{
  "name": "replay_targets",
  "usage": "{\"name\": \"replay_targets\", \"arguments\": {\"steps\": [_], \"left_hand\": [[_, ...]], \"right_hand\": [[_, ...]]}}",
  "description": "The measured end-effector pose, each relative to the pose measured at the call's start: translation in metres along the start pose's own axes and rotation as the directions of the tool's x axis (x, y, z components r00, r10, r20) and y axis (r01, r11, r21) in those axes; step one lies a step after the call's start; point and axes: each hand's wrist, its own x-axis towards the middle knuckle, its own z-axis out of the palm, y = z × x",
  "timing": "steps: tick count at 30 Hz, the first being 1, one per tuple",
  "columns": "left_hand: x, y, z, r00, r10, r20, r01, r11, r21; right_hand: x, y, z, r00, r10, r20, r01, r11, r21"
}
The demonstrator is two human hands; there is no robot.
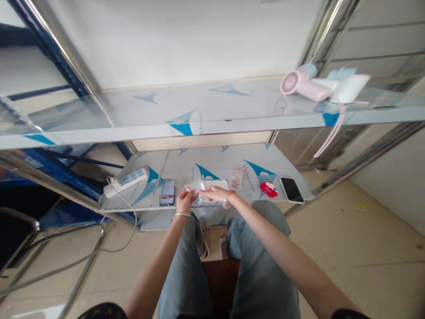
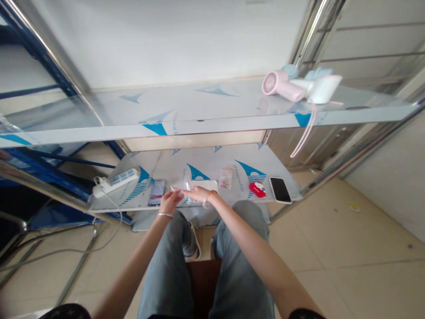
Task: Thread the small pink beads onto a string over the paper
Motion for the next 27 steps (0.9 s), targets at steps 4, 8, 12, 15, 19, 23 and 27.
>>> {"name": "replay_targets", "arguments": {"steps": [4,8,12,15,19,23,27], "left_hand": [[-0.031,0.004,-0.003,0.981,-0.107,0.164,0.101,0.994,0.040],[-0.054,-0.009,-0.014,0.941,-0.220,0.259,0.185,0.971,0.151],[-0.077,-0.047,-0.029,0.925,-0.276,0.259,0.213,0.945,0.247],[-0.087,-0.070,-0.039,0.937,-0.274,0.218,0.192,0.922,0.336],[-0.089,-0.078,-0.048,0.950,-0.245,0.193,0.162,0.917,0.365],[-0.092,-0.091,-0.050,0.947,-0.219,0.234,0.138,0.938,0.318],[-0.105,-0.121,-0.060,0.938,-0.287,0.197,0.201,0.909,0.365]], "right_hand": [[-0.034,0.019,0.028,0.999,0.010,0.039,-0.028,0.864,0.503],[-0.067,0.069,0.040,0.992,0.101,-0.081,0.010,0.568,0.823],[-0.097,0.123,0.058,0.976,0.194,-0.098,-0.008,0.482,0.876],[-0.111,0.144,0.070,0.968,0.244,-0.061,-0.061,0.462,0.885],[-0.116,0.146,0.076,0.984,0.146,0.101,-0.164,0.521,0.838],[-0.110,0.147,0.093,0.971,0.141,0.192,-0.238,0.581,0.778],[-0.105,0.164,0.126,0.933,0.277,0.228,-0.341,0.486,0.805]]}}
